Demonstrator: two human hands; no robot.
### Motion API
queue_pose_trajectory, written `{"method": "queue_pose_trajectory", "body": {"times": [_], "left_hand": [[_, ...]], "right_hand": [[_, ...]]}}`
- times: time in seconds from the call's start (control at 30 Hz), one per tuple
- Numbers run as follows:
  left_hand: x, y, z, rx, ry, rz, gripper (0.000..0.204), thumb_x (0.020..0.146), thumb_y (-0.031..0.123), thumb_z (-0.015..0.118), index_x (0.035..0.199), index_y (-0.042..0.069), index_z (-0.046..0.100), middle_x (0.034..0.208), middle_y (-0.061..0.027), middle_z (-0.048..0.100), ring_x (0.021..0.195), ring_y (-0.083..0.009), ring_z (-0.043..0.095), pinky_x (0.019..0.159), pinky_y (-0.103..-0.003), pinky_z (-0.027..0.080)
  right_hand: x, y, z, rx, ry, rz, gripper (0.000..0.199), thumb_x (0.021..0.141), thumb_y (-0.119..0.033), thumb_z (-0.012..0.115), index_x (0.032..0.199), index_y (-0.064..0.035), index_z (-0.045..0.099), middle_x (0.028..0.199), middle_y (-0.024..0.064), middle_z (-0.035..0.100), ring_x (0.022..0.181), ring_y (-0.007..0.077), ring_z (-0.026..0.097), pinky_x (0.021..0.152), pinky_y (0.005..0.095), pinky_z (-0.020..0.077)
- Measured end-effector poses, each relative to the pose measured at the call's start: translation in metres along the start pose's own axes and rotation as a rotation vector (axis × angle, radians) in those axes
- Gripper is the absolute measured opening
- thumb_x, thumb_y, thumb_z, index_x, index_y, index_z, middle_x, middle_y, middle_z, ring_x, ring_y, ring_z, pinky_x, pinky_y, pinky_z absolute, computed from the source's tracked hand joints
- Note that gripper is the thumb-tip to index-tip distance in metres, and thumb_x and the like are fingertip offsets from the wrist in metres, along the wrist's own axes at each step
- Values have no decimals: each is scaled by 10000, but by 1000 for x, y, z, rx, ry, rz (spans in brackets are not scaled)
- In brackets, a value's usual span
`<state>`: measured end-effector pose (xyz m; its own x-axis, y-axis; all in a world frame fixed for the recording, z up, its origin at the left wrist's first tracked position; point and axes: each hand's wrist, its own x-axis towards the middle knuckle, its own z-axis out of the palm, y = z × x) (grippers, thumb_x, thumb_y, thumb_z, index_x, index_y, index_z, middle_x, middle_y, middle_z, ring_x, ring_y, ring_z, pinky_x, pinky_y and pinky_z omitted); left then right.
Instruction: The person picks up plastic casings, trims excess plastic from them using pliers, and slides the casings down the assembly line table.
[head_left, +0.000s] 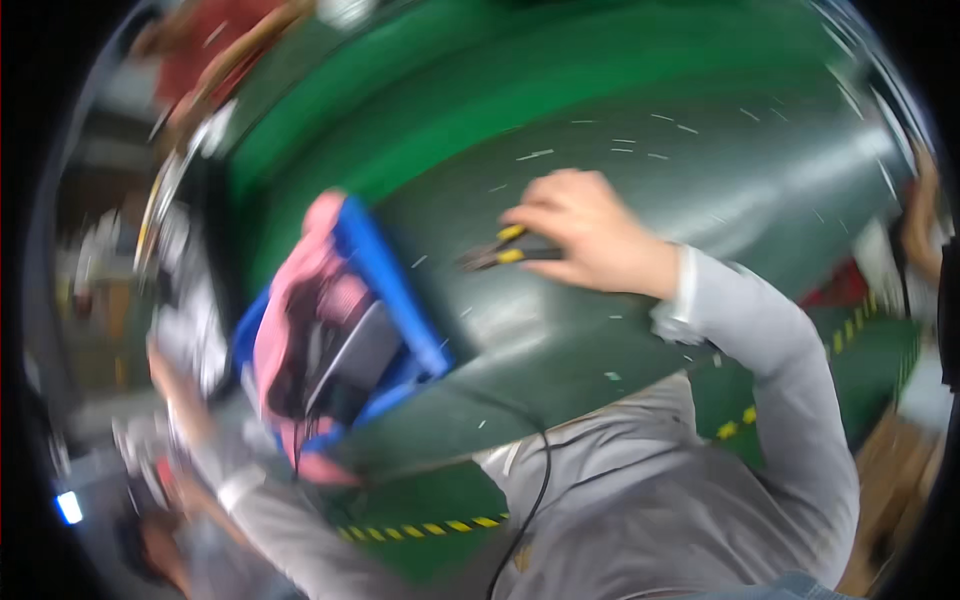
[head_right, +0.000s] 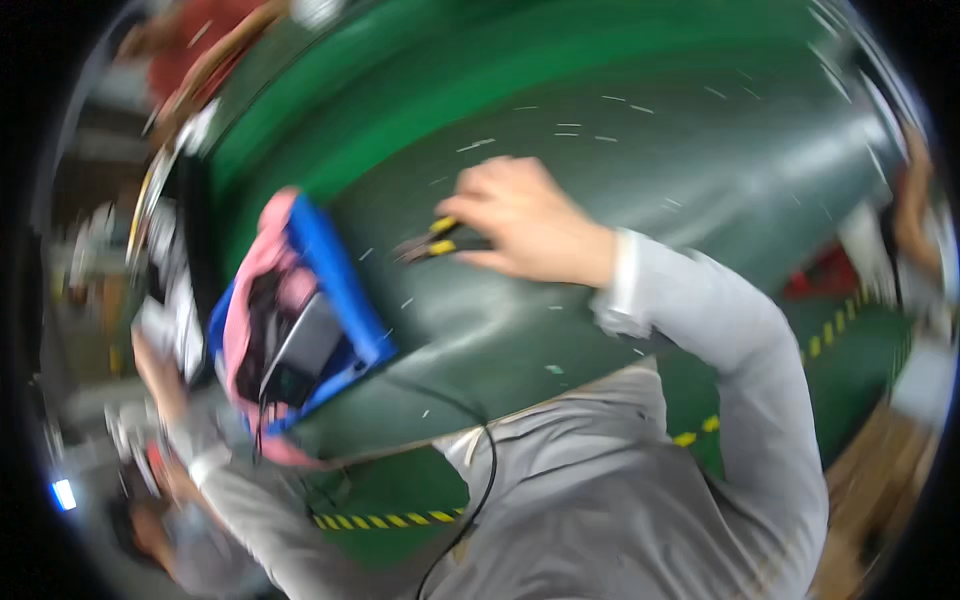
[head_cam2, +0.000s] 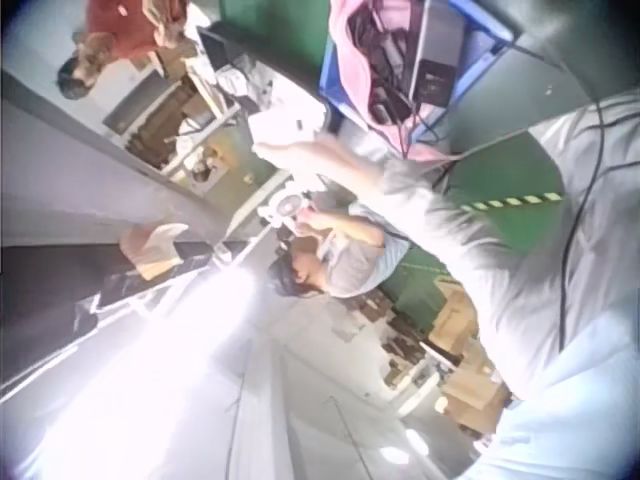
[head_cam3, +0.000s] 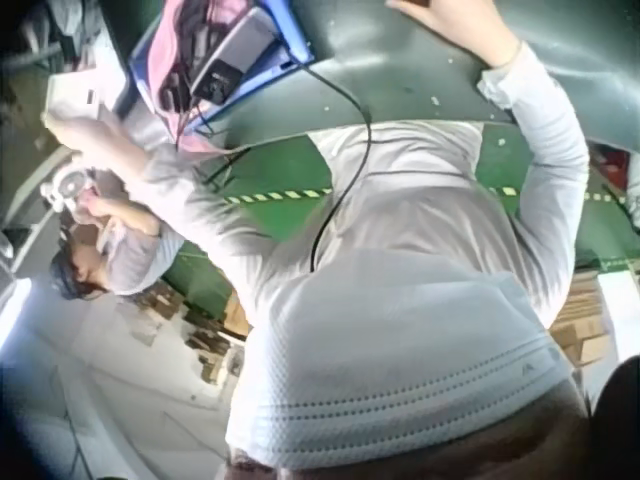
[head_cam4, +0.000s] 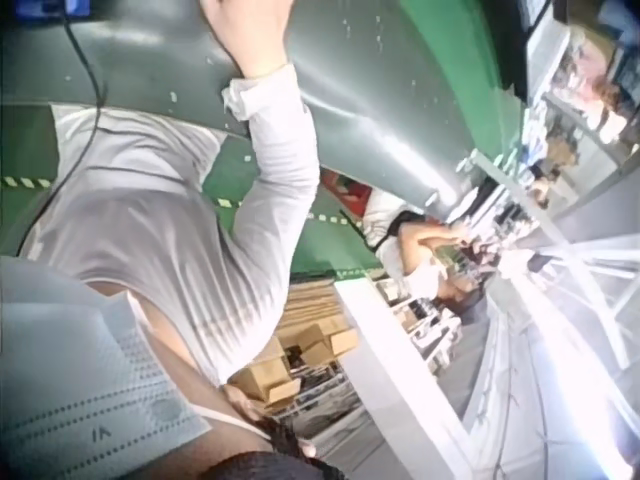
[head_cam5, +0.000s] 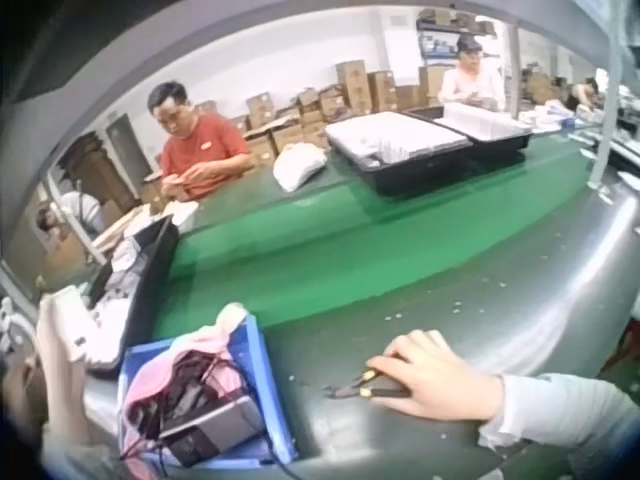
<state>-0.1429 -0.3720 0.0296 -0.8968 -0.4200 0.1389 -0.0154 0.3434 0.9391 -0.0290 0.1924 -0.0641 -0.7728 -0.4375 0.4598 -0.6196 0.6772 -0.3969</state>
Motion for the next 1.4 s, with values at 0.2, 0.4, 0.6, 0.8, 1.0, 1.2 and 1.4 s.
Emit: {"method": "queue_pose_trajectory", "body": {"times": [0.2, 0.4, 0.6, 0.8, 1.0, 1.2, 1.4], "left_hand": [[101, -102, -17, 728, -140, 15, 502, 933, 387, 533, 1161, -59, 517, 1052, -271, 602, 875, -379, 629, 795, -484, 525], [90, -79, -7, 1171, 34, 256, 454, 890, 352, 620, 1060, -62, 551, 968, -269, 607, 822, -403, 616, 749, -505, 513], [62, -18, -75, 1302, 240, 694, 418, 847, 318, 707, 958, -65, 584, 884, -267, 611, 769, -427, 603, 703, -526, 502], [-68, 95, -3, 1050, 63, 1115, 301, 867, 215, 720, 967, -51, 622, 904, -212, 629, 807, -375, 608, 731, -483, 497], [-286, 187, 141, 978, -520, 1214, 276, 846, 253, 713, 968, 7, 685, 860, -196, 635, 782, -369, 597, 729, -449, 476], [-319, 164, 136, 866, -539, 1168, 300, 835, 192, 728, 1051, -2, 654, 1019, -192, 635, 918, -383, 587, 843, -485, 458], [-271, 90, 57, 624, 113, 854, 192, 932, 145, 664, 1022, -24, 651, 972, -171, 644, 837, -298, 612, 770, -404, 504]], "right_hand": [[9, 2, 29, 3, 74, -95, 387, 764, -385, 717, 1057, -143, 643, 1009, 67, 565, 984, 253, 518, 811, 387, 373], [-6, -1, 28, -57, 69, -66, 348, 776, -411, 680, 988, -136, 657, 982, 79, 568, 961, 247, 512, 798, 379, 359], [1, -3, 31, 4, 92, -87, 352, 780, -411, 679, 985, -125, 658, 998, 79, 569, 957, 240, 508, 793, 374, 355], [-3, 2, 35, -6, 137, -105, 426, 728, -447, 748, 1022, -144, 688, 1008, 71, 563, 1005, 241, 495, 823, 382, 344], [-3, -5, 29, 38, 95, -98, 481, 725, -462, 773, 1034, -105, 683, 1015, 78, 544, 1011, 251, 489, 858, 391, 358], [-7, -3, 30, 33, 125, -95, 486, 729, -454, 778, 1037, -92, 680, 1040, 78, 539, 1030, 249, 474, 866, 390, 359], [-6, -4, 29, 38, 111, -91, 533, 723, -469, 781, 1070, -79, 672, 1074, 92, 543, 1052, 256, 475, 902, 387, 358]]}}
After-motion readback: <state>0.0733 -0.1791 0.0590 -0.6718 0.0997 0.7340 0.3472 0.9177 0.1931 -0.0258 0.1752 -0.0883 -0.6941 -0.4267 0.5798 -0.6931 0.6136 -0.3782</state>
